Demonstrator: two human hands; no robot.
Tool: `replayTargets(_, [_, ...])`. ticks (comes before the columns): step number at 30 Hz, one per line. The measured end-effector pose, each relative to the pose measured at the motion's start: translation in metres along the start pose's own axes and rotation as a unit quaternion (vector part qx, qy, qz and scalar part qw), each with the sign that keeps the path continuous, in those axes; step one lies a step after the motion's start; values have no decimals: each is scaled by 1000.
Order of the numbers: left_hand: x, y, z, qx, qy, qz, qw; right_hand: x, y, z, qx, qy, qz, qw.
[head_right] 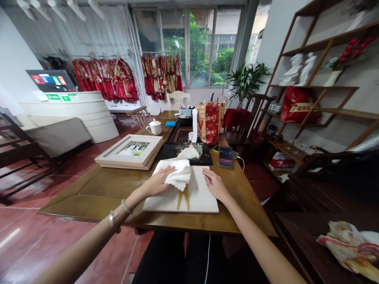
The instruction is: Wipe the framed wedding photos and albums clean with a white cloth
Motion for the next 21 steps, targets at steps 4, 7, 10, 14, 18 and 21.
replayTargets(4, [-3, -3, -18, 9, 5, -5, 1000, 1, -1, 0, 0, 0, 2, 1000])
replayTargets(7, [12, -9, 0, 3, -5, -3, 1000, 1, -1, 1, -4, 2, -1, 1000])
replayTargets(10, [35, -17, 35, -8, -21, 7, 1000, -1, 0, 1, -6, 2, -4, 1000])
replayTargets(14, [59, -22, 80, -20, -39, 28, 999, -2, -1, 1, -6, 0, -6, 1000])
replayTargets(18, [59, -20, 82, -31, -10, 24, 999, -2, -2, 0, -6, -4, -9, 1000])
replayTargets(21, [46, -15, 52, -17, 35, -16, 999, 0, -2, 0, -5, -4, -13, 1000])
Point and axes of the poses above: each hand's wrist, its own z-axis away from the middle knuckle, its own y-axis out of the back of the hand, x = y × z, the point moved 7 cm from there along -z, towards the middle knuckle, and after that the axes turned 5 degrees about x, right-handed, at the moved point
